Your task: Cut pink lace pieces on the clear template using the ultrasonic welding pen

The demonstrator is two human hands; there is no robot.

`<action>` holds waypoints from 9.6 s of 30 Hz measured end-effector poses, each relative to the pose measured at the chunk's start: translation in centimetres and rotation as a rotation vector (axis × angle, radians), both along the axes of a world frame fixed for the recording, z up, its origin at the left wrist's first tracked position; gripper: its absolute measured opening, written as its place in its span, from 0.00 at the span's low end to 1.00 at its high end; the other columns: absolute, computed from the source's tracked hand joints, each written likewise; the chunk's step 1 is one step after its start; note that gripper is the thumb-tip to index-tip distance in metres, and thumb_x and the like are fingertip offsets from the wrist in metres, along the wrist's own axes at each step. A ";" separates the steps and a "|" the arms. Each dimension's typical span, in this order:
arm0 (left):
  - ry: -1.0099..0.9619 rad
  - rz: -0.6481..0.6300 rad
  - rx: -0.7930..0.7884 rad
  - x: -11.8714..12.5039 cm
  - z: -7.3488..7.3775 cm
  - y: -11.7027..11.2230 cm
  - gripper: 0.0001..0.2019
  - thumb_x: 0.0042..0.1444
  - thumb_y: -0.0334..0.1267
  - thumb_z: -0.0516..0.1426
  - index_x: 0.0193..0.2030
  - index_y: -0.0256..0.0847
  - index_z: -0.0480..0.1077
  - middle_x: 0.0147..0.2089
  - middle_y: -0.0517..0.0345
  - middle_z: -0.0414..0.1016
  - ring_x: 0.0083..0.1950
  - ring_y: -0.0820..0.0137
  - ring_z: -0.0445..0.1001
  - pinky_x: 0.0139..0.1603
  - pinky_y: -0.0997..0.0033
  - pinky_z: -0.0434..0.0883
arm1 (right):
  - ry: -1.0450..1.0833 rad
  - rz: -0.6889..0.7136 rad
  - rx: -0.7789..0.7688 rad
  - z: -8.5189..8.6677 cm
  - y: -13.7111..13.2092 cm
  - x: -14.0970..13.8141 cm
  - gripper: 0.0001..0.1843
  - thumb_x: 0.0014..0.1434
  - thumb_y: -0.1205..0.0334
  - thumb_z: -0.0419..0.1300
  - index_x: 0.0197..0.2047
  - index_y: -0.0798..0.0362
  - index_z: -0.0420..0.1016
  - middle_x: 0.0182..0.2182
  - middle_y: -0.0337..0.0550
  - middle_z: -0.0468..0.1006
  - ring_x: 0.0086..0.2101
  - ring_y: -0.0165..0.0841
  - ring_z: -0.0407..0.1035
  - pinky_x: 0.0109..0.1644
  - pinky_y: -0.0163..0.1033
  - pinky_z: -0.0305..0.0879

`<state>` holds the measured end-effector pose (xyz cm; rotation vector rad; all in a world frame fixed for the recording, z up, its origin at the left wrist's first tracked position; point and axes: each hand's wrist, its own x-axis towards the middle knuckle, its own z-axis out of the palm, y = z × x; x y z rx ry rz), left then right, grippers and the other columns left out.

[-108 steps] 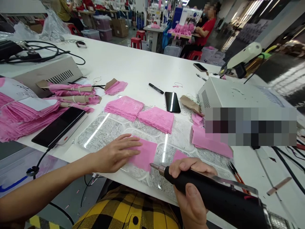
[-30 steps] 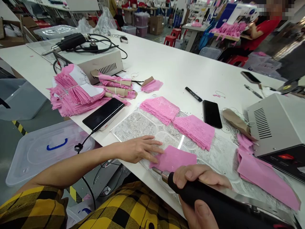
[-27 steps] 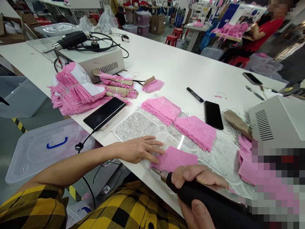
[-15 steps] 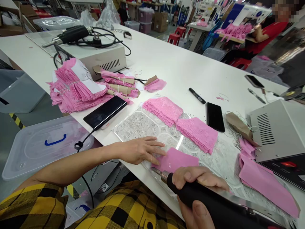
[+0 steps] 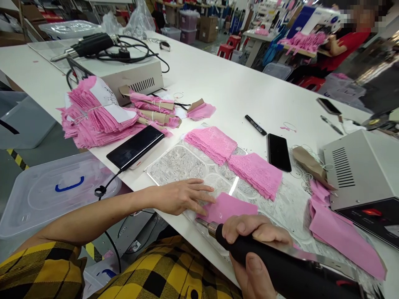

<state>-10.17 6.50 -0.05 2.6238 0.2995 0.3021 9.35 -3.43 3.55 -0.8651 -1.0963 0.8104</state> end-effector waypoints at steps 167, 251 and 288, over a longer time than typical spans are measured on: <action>-0.102 0.044 0.146 1.4 0.1 1.5 0.18 0.68 0.34 0.49 0.63 0.43 0.67 0.64 0.56 0.69 0.70 0.56 0.59 0.66 0.51 0.63 | 0.131 -0.513 0.112 0.0 4.5 6.9 0.06 0.51 0.64 0.61 0.33 0.51 0.68 0.30 0.35 0.69 0.25 0.28 0.67 0.30 0.39 0.68; -0.094 0.022 0.176 1.5 0.1 1.8 0.19 0.68 0.33 0.49 0.64 0.44 0.65 0.65 0.56 0.68 0.72 0.59 0.56 0.67 0.52 0.63 | 0.180 -0.536 -0.003 0.4 -0.4 9.9 0.08 0.46 0.62 0.62 0.31 0.51 0.67 0.27 0.34 0.67 0.22 0.28 0.65 0.27 0.39 0.65; -0.156 0.079 0.293 15.0 -0.7 -7.9 0.16 0.67 0.32 0.49 0.58 0.34 0.68 0.60 0.44 0.72 0.65 0.54 0.67 0.63 0.48 0.66 | 0.182 -0.621 0.083 0.6 -0.6 15.5 0.09 0.47 0.62 0.62 0.33 0.51 0.67 0.30 0.36 0.69 0.24 0.28 0.66 0.31 0.41 0.68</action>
